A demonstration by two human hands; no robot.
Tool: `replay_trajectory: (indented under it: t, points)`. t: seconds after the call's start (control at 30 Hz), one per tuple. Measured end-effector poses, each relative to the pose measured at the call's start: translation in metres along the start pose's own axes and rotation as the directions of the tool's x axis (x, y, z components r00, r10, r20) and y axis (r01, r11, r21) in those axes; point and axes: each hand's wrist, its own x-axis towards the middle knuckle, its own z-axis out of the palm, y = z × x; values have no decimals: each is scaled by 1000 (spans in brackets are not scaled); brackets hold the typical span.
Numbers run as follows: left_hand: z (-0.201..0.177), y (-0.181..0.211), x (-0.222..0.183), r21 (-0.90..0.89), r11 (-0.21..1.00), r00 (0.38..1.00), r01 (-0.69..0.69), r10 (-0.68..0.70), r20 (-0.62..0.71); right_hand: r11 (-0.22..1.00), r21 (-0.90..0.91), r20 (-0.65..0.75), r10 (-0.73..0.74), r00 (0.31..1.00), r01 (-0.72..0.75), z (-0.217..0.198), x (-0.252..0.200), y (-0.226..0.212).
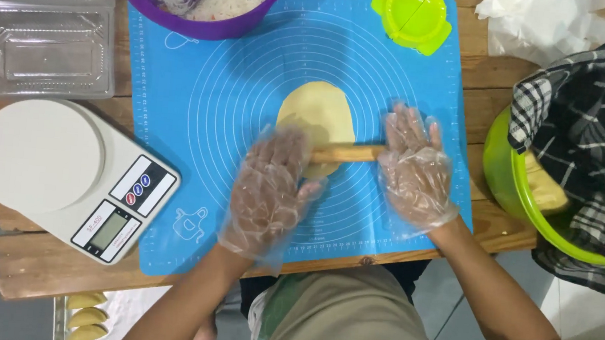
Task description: Rolling out dough, placing it in a mold, adding filling, and sealing the pastry to make a small pie or dumpling.
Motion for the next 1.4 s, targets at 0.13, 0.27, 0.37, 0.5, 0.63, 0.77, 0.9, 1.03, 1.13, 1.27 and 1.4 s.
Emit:
replay_trajectory:
  t: [0.13, 0.27, 0.37, 0.5, 0.63, 0.77, 0.9, 1.03, 1.13, 1.27, 1.4]
  points:
    - [-12, 10, -13, -93, 995, 999, 29, -25, 37, 997, -36, -24, -64, 998, 64, 2, -13, 5]
    - [-20, 19, -24, -96, 992, 977, 78, -57, 204, 988, 120, -57, -90, 994, 96, -2, -25, 6]
    - [-12, 23, -39, -126, 990, 991, 59, -42, 130, 975, 201, -51, -90, 995, 99, -14, -34, 1]
    - [-11, 13, -41, -231, 973, 997, 3, 15, 75, 968, 223, -65, -103, 992, 116, -20, -45, -7]
    - [15, -16, -23, -93, 996, 967, -1, -23, -254, 978, 140, -154, -135, 979, 157, -29, -51, -10]
    - [46, -44, 6, 70, 997, 787, 45, 8, -616, 975, 86, -171, -188, 967, 204, -19, -60, -2]
    - [49, -43, 29, 184, 981, 781, 54, 73, -621, 951, 189, -165, -214, 963, 244, -3, -74, 8]
    - [35, -46, 40, -310, 924, 936, 224, -293, -196, 898, 438, -67, -6, 998, 35, -9, -76, 18]
    - [36, -49, 35, -283, 928, 923, 242, -311, -229, 841, 501, 49, 208, 977, -205, -32, -62, 21]
    - [40, -27, 9, -226, 932, 895, 284, -343, -287, 979, -149, -233, 101, 967, -138, -13, -66, 54]
    - [49, -2, -9, -196, 931, 879, 307, -356, -317, 987, -56, -203, 135, 970, -150, -17, -46, 51]
